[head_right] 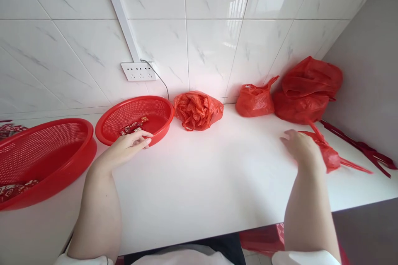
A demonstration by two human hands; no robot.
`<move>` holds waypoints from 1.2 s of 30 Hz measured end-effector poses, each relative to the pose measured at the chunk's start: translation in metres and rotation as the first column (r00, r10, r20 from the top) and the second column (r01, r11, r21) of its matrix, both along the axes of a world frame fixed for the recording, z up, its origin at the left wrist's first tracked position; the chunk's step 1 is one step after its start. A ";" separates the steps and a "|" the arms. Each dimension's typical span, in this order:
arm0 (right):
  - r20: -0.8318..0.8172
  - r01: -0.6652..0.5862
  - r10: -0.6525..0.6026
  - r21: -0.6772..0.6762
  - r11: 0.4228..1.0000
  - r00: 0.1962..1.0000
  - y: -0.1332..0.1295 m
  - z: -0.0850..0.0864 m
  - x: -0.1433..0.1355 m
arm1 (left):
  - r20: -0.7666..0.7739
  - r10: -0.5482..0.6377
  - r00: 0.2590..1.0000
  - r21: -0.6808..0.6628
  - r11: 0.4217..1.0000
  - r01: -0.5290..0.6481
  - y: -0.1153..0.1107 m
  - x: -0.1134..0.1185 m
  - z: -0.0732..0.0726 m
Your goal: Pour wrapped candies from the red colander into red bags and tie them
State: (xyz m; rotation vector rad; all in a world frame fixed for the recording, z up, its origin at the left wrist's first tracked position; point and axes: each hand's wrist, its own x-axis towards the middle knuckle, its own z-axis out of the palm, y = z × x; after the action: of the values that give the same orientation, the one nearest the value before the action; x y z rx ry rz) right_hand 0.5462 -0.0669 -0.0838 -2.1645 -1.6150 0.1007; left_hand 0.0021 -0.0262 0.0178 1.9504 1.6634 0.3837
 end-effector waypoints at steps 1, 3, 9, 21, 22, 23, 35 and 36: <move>-0.014 0.010 -0.010 -0.032 0.999 1.000 0.006 0.000 -0.018 | 0.006 -0.009 1.000 -0.002 1.000 0.009 0.000 0.000 -0.001; -0.044 -0.085 0.082 -0.060 0.995 0.996 0.020 0.001 -0.062 | 0.021 -0.029 0.999 -0.007 1.000 0.029 0.001 0.001 -0.002; -0.127 -0.538 0.546 0.091 0.838 0.828 0.075 0.004 -0.211 | 0.025 -0.077 0.997 -0.040 0.996 0.078 0.000 0.006 -0.006; -0.261 0.038 0.043 0.297 0.954 0.964 0.154 -0.009 -0.281 | 0.060 -0.204 0.977 -0.078 0.975 0.208 0.003 0.028 -0.017; -0.326 0.035 0.053 0.259 0.965 0.944 0.153 -0.008 -0.278 | 0.058 -0.204 0.977 -0.087 0.974 0.208 0.004 0.029 -0.019; -0.390 0.038 0.057 0.234 0.972 0.919 0.152 -0.007 -0.276 | 0.058 -0.205 0.977 -0.096 0.973 0.210 0.005 0.030 -0.020; -0.523 -0.070 0.430 0.573 0.817 0.736 0.113 0.026 -0.279 | 0.421 -0.146 0.895 0.004 0.987 0.158 0.016 0.058 -0.036; -0.446 -0.144 0.491 0.613 0.777 0.748 0.104 0.034 -0.284 | 0.499 -0.147 0.854 0.037 0.988 0.148 0.016 0.061 -0.035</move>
State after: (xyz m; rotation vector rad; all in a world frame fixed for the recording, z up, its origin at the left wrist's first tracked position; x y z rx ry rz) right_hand 0.2625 0.0367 -0.0495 -1.2113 -1.4039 0.3412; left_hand 0.0633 -0.0100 -0.0169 1.7626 1.1692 0.7553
